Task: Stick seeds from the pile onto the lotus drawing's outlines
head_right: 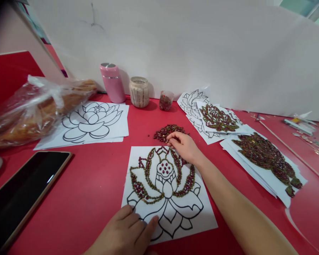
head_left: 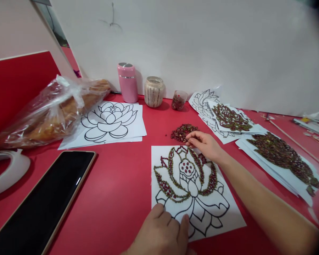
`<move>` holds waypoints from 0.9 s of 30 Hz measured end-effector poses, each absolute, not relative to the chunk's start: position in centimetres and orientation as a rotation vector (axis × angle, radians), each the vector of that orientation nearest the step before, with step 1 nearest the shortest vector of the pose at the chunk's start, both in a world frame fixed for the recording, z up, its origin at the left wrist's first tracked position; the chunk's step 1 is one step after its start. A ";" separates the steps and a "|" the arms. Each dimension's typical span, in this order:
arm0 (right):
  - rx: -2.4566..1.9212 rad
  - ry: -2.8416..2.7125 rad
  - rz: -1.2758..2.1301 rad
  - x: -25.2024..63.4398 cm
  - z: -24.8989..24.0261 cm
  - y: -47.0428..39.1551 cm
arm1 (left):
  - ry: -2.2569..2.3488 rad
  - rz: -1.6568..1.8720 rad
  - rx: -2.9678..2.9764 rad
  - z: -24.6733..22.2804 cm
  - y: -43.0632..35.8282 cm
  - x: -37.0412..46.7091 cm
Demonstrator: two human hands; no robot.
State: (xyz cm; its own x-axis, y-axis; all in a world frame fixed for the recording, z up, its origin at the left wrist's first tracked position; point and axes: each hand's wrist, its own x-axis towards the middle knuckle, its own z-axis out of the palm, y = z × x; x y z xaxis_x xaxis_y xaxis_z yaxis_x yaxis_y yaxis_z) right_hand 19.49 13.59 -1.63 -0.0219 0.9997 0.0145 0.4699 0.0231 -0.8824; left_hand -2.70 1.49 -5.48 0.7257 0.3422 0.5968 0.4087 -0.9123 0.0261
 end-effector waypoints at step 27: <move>-1.414 -2.153 0.518 13.7 -0.7 1.4 | -0.791 -0.823 -3.073 -4.9 0.4 -2.9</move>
